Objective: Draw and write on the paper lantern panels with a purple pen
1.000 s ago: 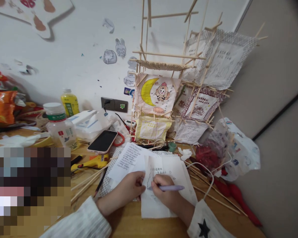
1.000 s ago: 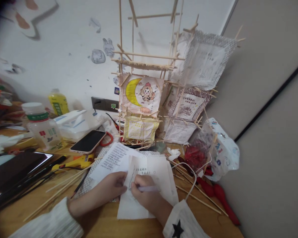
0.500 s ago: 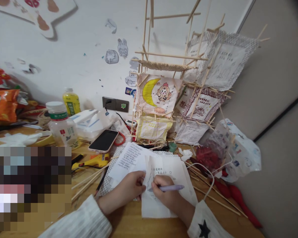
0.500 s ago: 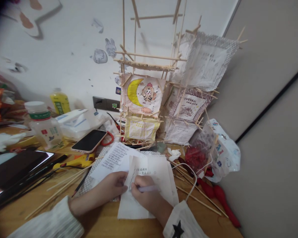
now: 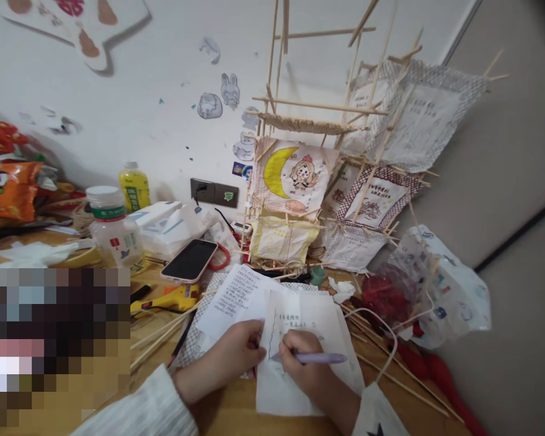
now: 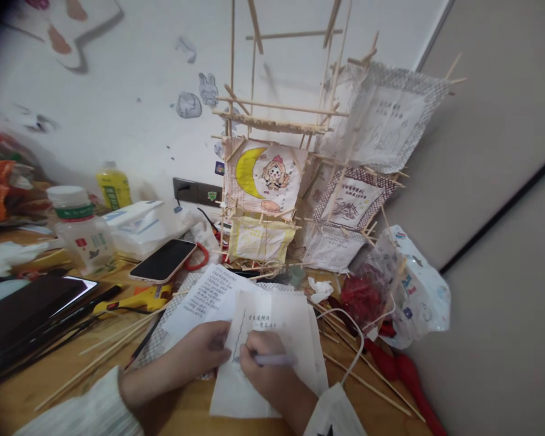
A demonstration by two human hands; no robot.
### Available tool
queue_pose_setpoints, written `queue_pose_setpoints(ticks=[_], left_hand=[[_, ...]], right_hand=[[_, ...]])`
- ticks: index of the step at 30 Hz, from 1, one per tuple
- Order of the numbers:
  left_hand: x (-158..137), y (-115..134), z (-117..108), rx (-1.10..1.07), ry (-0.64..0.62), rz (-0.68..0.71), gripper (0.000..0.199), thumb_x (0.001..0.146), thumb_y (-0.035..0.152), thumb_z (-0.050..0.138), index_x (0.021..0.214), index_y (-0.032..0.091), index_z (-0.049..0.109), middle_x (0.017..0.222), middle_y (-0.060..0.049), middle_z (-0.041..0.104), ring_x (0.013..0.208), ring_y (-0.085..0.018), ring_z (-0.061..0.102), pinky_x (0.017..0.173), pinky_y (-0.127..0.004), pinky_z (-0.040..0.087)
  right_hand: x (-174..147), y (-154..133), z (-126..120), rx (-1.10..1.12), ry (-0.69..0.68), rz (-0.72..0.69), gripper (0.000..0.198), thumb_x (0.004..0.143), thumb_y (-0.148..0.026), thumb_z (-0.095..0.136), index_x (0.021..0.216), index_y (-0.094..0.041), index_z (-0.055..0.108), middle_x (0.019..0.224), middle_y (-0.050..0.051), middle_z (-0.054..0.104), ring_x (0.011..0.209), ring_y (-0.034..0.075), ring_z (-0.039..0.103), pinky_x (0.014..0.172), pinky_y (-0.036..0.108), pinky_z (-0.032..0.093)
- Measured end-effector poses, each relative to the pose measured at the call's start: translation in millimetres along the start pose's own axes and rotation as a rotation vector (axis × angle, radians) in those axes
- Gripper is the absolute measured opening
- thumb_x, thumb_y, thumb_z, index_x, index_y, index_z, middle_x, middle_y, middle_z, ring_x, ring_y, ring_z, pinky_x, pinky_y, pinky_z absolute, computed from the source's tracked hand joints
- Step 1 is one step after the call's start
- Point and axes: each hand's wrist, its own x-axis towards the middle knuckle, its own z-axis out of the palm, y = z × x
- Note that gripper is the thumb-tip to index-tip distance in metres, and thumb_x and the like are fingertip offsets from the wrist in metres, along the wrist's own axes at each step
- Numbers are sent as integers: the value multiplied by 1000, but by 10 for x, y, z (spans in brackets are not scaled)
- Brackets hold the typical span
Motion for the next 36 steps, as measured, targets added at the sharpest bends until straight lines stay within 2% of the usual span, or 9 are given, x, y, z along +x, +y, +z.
queue_pose_setpoints(ticks=[3, 7, 11, 14, 18, 20, 26, 31, 36], left_hand=[[7, -21, 1, 15, 59, 12, 21, 57, 20, 45, 75, 15, 56, 59, 3, 54, 48, -14, 51, 43, -23, 41], [36, -63, 6, 45, 209, 76, 21, 64, 22, 47, 81, 15, 57, 73, -1, 59, 69, -17, 55, 60, -25, 43], [63, -103, 6, 13, 150, 93, 23, 68, 27, 49, 85, 14, 58, 73, -2, 62, 68, -18, 57, 60, -25, 43], [43, -97, 1, -17, 65, 112, 28, 68, 29, 53, 91, 14, 59, 73, -2, 63, 67, -17, 56, 58, -24, 42], [-25, -39, -9, -6, -39, 43, 36, 65, 24, 52, 100, 14, 57, 62, 3, 56, 51, -13, 52, 47, -21, 39], [-52, -12, -15, 29, -46, 31, 37, 64, 20, 50, 99, 14, 57, 59, 5, 53, 48, -12, 51, 44, -19, 38], [-59, -12, -17, -5, -81, 64, 43, 59, 14, 46, 101, 13, 57, 67, 3, 56, 54, -12, 54, 46, -19, 40], [-41, -64, -11, 42, -50, 96, 43, 57, 10, 43, 97, 14, 58, 73, 1, 60, 59, -13, 55, 48, -19, 40], [-47, -73, -4, 118, -16, 144, 40, 59, 9, 43, 95, 14, 59, 70, 1, 60, 59, -13, 54, 49, -19, 38]], right_hand=[[0, 4, -49, 23, 45, 31, 28, 78, -22, 44, 52, -20, 33, 50, -3, 43, 50, 11, 43, 51, 23, 31], [41, -27, -113, 181, 82, 148, 29, 80, -28, 41, 52, -21, 36, 47, -2, 46, 47, 12, 46, 48, 23, 35], [78, -82, -102, 253, 53, 221, 27, 78, -28, 41, 51, -21, 37, 45, -2, 48, 46, 13, 47, 46, 23, 36], [80, -90, -65, 234, 15, 196, 26, 76, -25, 41, 50, -21, 35, 45, -2, 46, 46, 12, 45, 47, 22, 34], [53, -60, -38, 155, 9, 163, 24, 73, -20, 43, 51, -20, 34, 47, -3, 43, 47, 11, 42, 46, 22, 30], [40, -50, -35, 104, 12, 125, 25, 72, -19, 45, 51, -20, 31, 47, -4, 40, 47, 11, 40, 47, 22, 29], [31, -43, -38, 71, -52, 38, 28, 73, -17, 47, 51, -20, 31, 48, -5, 39, 46, 10, 39, 47, 22, 26], [30, -25, -30, 52, -63, 15, 26, 75, -16, 46, 53, -19, 32, 49, -5, 40, 46, 9, 40, 46, 22, 24], [24, -22, -34, 66, -60, -65, 24, 76, -15, 45, 55, -19, 34, 51, -5, 42, 48, 9, 42, 49, 21, 27]])
